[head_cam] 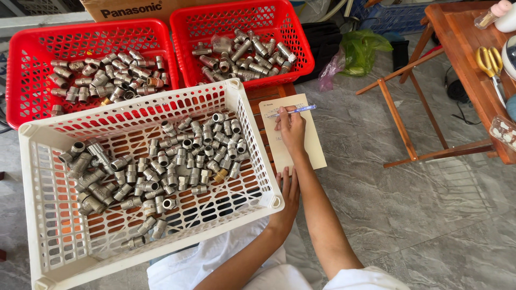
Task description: The person sits on the floor and sorts small cylindrical metal parts from a white basket into two red baskets. They pick up parts, inspect them, and occasionally write on a notepad with a pen.
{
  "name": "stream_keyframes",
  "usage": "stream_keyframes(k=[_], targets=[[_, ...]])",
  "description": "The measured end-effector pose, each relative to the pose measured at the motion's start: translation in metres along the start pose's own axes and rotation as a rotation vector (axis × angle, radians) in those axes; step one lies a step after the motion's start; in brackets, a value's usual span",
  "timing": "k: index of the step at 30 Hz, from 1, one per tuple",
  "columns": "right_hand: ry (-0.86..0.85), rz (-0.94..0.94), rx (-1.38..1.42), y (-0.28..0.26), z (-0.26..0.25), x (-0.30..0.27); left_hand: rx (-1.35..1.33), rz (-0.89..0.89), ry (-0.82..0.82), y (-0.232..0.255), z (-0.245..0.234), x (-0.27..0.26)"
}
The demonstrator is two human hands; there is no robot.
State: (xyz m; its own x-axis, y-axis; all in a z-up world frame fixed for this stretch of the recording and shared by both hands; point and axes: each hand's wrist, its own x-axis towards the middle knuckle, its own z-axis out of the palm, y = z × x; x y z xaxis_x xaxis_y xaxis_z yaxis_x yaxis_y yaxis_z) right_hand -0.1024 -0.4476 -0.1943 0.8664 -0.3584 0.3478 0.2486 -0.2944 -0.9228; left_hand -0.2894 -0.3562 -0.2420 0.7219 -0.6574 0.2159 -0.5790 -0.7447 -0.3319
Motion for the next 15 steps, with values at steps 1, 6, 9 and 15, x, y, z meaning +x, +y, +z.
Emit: stream_keyframes(k=[1, 6, 9, 15], targets=[[-0.001, 0.0, 0.0, -0.001, -0.001, 0.001, 0.0, -0.001, 0.0, 0.0, -0.001, 0.001], [0.049, 0.138, 0.199, -0.004, -0.004, 0.002, 0.016, -0.024, -0.002, 0.0, -0.002, 0.004], [0.112, 0.161, 0.311, -0.009, -0.008, 0.003, 0.022, -0.021, 0.01, -0.002, -0.003, 0.004], [-0.04, -0.41, -0.36, -0.015, -0.007, -0.003, 0.028, -0.021, 0.006, -0.004, -0.005, 0.003]])
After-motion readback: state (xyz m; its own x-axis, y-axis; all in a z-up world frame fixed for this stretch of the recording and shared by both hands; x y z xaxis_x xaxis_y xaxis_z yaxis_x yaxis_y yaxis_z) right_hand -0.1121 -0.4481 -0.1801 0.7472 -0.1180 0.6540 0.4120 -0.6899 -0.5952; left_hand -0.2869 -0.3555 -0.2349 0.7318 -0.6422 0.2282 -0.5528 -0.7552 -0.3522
